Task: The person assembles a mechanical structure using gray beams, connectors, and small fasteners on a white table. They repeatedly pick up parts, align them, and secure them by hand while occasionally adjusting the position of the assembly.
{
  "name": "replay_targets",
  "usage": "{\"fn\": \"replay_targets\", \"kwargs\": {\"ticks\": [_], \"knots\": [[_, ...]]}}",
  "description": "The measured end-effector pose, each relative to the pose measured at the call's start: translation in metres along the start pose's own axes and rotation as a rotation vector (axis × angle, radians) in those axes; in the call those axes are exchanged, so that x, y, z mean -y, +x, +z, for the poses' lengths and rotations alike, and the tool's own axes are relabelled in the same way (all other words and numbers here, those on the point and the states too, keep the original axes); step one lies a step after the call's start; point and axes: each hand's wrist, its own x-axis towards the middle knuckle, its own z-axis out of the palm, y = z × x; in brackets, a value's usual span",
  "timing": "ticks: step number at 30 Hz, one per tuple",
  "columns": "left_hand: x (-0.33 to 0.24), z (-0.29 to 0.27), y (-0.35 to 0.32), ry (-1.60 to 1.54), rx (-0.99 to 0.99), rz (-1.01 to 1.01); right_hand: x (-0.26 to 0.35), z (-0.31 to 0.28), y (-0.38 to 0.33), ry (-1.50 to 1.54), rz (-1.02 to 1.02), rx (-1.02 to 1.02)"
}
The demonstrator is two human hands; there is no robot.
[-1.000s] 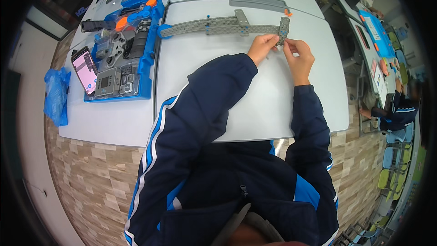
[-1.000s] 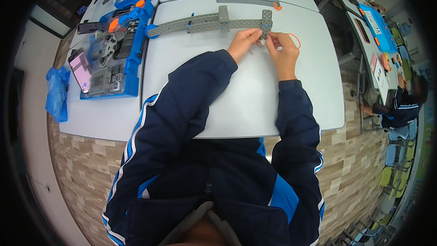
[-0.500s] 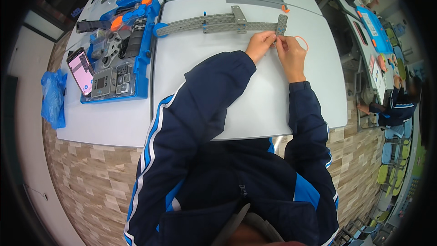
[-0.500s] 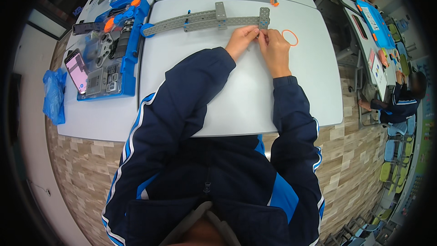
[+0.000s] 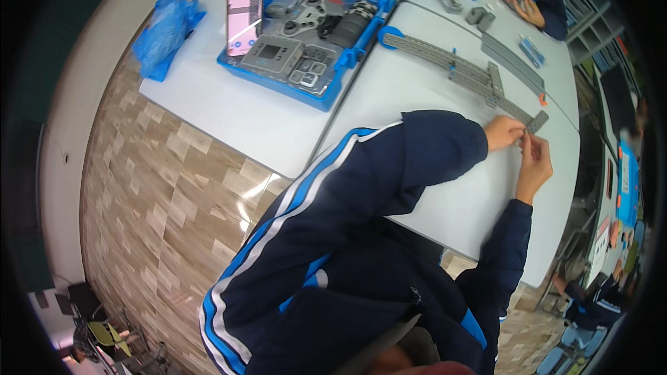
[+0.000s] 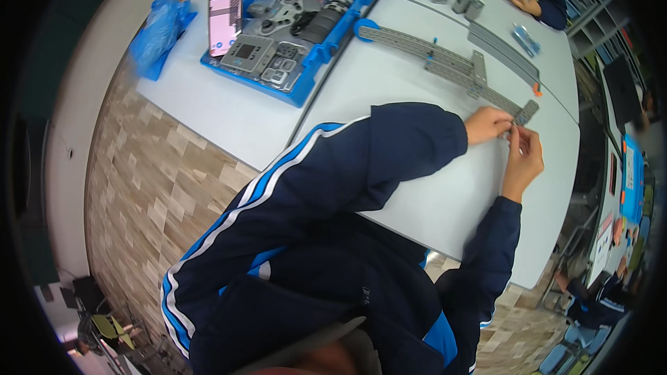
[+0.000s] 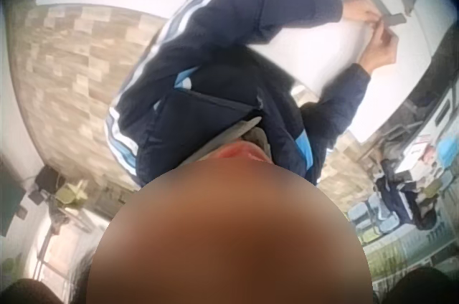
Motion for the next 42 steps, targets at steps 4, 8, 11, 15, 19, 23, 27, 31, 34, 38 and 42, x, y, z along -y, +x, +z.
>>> {"fn": "replay_targets", "kwargs": {"ticks": [4,8,11,15,19,23,27,31,34,38,42], "knots": [[-0.003,0.002,-0.002,-0.050,-0.029,-0.025,-0.005,-0.004,-0.004,-0.060,0.038,0.039],[-0.008,-0.002,-0.002,0.022,-0.002,-0.025,-0.006,-0.004,-0.005,0.011,0.028,0.005],[-0.011,-0.003,-0.004,0.097,-0.017,-0.010,-0.005,-0.004,-0.004,0.096,0.061,0.003],[-0.014,-0.003,-0.005,0.122,-0.044,0.005,-0.007,-0.005,-0.005,0.137,0.100,0.003],[-0.013,-0.002,-0.006,0.112,-0.052,-0.021,-0.011,-0.004,-0.007,0.074,0.098,0.027],[-0.014,-0.002,-0.006,0.124,-0.064,0.013,-0.010,-0.002,-0.008,-0.059,0.025,0.020],[-0.014,-0.003,-0.006,0.113,-0.070,-0.003,-0.005,-0.001,-0.008,-0.172,-0.112,0.006],[-0.012,-0.002,-0.004,0.090,-0.052,-0.017,0.000,0.000,-0.005,-0.205,-0.214,-0.009],[-0.009,-0.001,-0.003,0.192,-0.109,0.116,0.000,0.000,-0.004,-0.183,-0.218,0.006],[-0.008,-0.002,-0.003,0.116,-0.040,0.016,-0.001,0.000,-0.003,-0.225,-0.286,-0.009],[-0.013,-0.002,-0.006,0.118,-0.045,-0.002,-0.002,-0.001,-0.002,-0.201,-0.224,0.029]]}}
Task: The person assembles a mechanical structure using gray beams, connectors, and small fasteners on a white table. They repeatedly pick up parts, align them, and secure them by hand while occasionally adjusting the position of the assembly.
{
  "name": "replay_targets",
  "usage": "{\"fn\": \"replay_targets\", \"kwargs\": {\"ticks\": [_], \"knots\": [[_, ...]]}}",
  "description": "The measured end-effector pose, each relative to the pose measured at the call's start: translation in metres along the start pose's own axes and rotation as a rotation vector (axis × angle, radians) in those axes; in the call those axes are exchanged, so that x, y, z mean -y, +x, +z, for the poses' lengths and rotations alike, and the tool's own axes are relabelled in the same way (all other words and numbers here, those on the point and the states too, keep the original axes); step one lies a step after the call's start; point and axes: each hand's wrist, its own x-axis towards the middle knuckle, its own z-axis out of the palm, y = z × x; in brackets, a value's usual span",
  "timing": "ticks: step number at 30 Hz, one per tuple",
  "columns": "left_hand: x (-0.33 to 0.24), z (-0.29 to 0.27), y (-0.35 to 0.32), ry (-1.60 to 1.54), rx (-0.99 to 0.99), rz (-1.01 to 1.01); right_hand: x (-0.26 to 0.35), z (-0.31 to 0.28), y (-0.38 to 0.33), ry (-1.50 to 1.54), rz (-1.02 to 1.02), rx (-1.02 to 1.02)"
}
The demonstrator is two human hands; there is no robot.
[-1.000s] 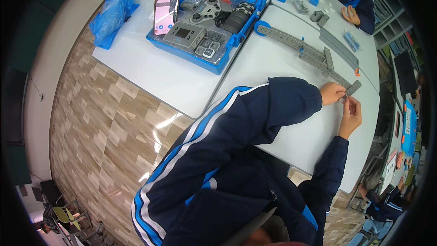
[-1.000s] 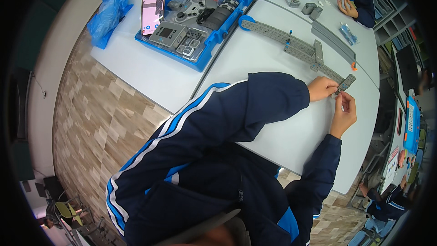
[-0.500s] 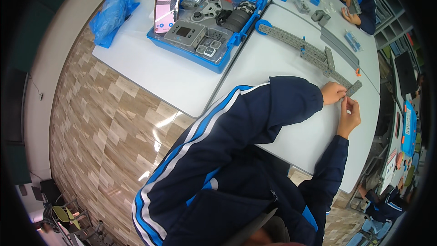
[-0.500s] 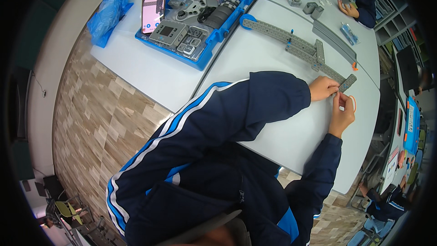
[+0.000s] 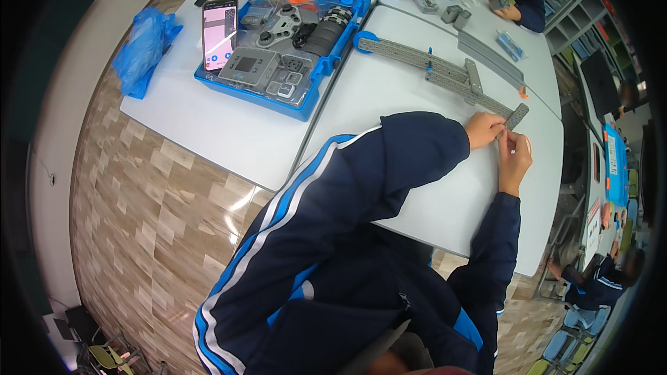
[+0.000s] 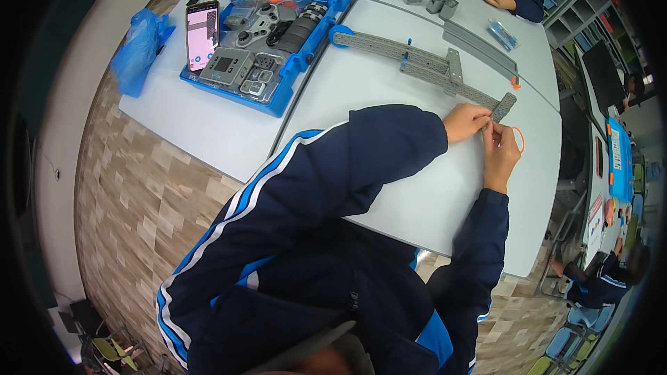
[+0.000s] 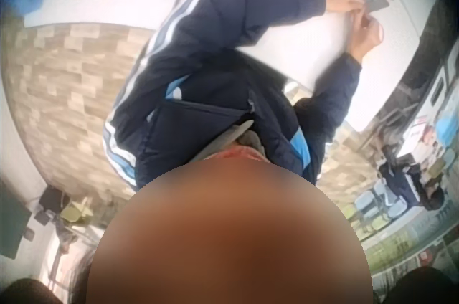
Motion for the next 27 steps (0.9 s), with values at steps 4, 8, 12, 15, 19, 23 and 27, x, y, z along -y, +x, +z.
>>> {"fn": "replay_targets", "kwargs": {"ticks": [4,8,12,15,19,23,27], "knots": [[-0.004,-0.002,-0.002,-0.005,-0.030,0.059,0.001,0.002,0.001,-0.015,-0.030,-0.005],[-0.003,-0.001,-0.002,0.044,-0.065,0.126,0.002,0.004,0.001,-0.022,-0.026,0.013],[-0.001,0.001,-0.002,0.043,-0.088,0.097,0.002,0.005,0.002,-0.029,-0.011,0.029],[0.001,0.002,-0.001,0.071,-0.097,0.113,0.001,0.005,0.002,0.003,-0.003,0.033],[0.006,0.002,0.000,0.072,-0.117,0.089,-0.002,0.008,0.002,-0.020,0.011,0.060],[0.010,0.003,0.002,0.081,-0.079,0.081,-0.005,0.010,0.001,0.025,0.050,0.049],[0.007,-0.001,0.001,0.054,-0.017,0.063,-0.007,0.011,0.001,0.047,0.056,0.037]]}}
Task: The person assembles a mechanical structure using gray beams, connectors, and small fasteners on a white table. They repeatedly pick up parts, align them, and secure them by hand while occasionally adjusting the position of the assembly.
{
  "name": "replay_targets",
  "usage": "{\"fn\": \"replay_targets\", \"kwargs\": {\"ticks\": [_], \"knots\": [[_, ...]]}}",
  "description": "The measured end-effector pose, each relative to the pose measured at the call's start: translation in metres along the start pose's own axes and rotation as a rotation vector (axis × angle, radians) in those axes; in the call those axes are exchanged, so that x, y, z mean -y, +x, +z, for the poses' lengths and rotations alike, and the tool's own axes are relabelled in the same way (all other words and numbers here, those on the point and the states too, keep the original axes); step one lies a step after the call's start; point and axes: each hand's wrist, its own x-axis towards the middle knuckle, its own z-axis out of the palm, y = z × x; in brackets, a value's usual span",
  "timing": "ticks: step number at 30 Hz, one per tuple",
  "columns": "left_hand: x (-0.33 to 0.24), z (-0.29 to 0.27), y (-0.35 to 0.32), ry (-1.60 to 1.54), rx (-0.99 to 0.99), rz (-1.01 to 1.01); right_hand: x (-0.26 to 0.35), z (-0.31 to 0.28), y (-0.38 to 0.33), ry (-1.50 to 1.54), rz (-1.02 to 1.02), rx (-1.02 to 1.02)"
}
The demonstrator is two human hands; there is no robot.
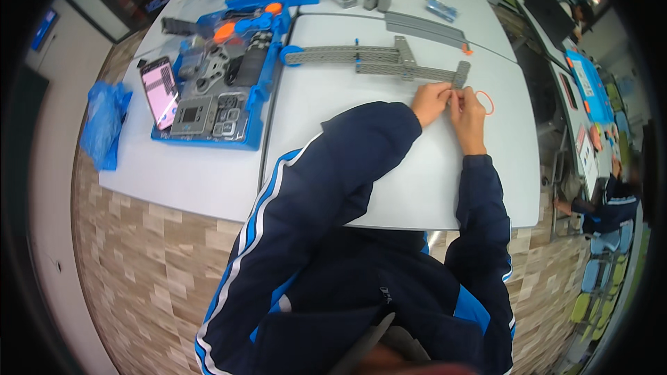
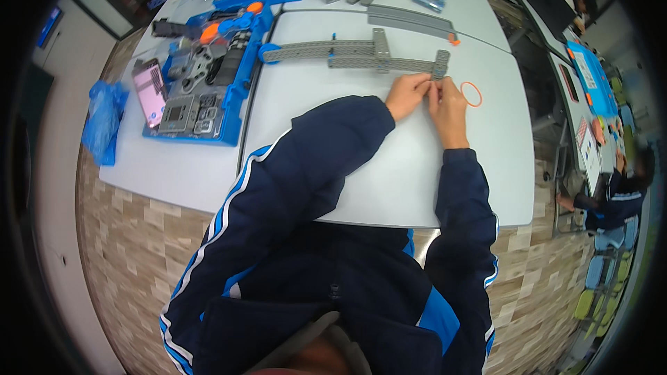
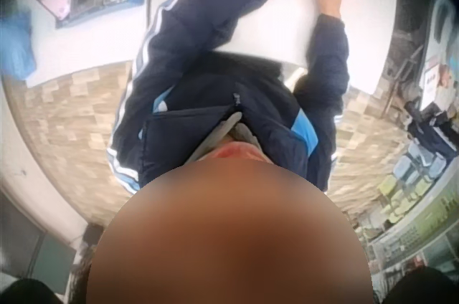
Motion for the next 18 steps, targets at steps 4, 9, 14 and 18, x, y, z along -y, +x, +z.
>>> {"fn": "replay_targets", "kwargs": {"ticks": [4,9,14,18], "knots": [[-0.006,-0.003,0.000,0.061,0.029,-0.047,-0.001,0.000,0.000,0.057,0.015,-0.017],[-0.011,-0.006,0.001,-0.076,0.091,-0.157,-0.001,-0.002,0.002,0.119,0.073,-0.005],[-0.012,-0.007,0.000,0.006,0.039,-0.118,0.003,-0.006,0.001,0.210,0.103,-0.027],[-0.008,-0.006,0.001,-0.264,0.055,-0.262,0.002,-0.015,0.001,0.282,0.253,-0.063]]}}
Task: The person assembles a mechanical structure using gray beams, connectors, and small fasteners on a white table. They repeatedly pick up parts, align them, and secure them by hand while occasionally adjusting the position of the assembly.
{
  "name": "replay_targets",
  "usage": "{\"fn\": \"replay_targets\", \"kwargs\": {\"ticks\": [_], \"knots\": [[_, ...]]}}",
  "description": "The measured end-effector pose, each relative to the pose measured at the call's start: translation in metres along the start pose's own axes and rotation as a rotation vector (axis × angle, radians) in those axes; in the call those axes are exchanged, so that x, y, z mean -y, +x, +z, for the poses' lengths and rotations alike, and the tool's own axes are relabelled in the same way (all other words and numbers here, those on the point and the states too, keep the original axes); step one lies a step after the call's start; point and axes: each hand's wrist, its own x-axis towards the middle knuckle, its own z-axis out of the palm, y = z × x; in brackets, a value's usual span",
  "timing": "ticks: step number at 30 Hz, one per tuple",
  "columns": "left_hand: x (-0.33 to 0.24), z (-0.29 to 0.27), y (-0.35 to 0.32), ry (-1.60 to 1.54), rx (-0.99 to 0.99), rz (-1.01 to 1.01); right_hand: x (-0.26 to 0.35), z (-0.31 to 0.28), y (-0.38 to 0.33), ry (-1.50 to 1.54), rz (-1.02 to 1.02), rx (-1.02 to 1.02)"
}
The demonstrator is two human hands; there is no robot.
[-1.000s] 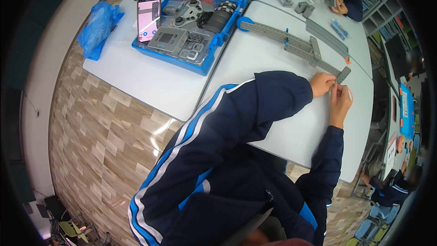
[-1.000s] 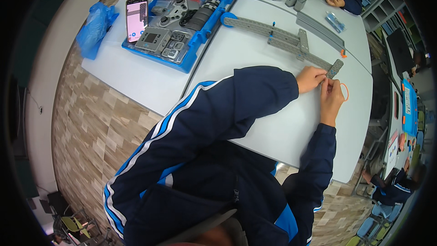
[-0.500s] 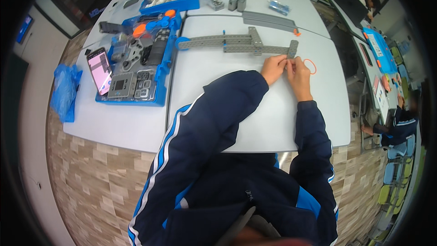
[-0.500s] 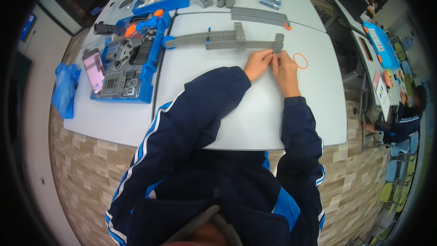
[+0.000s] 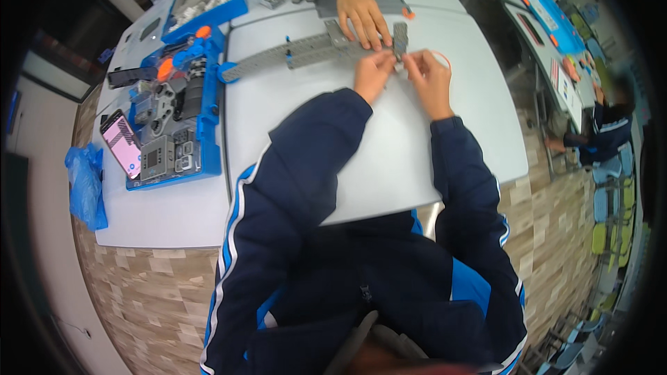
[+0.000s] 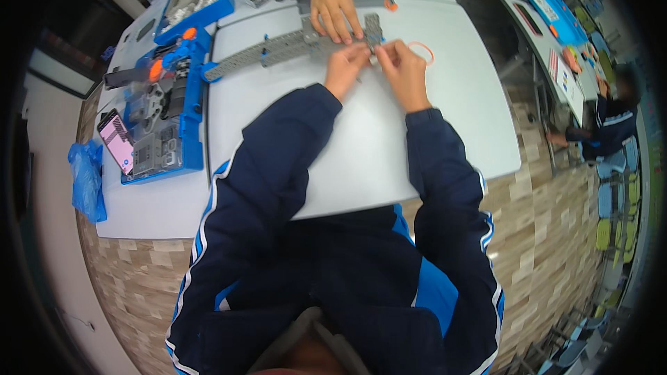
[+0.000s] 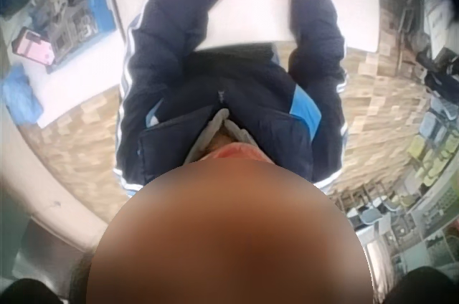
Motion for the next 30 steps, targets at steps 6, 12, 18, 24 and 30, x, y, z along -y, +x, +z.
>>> {"fn": "replay_targets", "kwargs": {"ticks": [6,12,18,24,30], "knots": [[-0.009,-0.004,0.004,-0.351,-0.042,-0.008,-0.006,-0.019,0.008,0.334,0.301,-0.091],[-0.019,-0.009,0.003,-0.403,0.035,-0.054,-0.017,-0.009,0.009,0.468,0.480,-0.027],[-0.020,-0.022,0.010,-0.453,-0.003,-0.060,-0.001,0.005,-0.010,-0.129,-0.093,0.309],[-0.019,-0.032,0.015,-0.503,-0.024,-0.086,0.012,0.012,-0.007,-0.177,-0.053,0.392],[-0.018,-0.032,0.013,-0.486,-0.022,-0.080,0.012,0.010,0.007,-0.142,-0.109,0.470]]}}
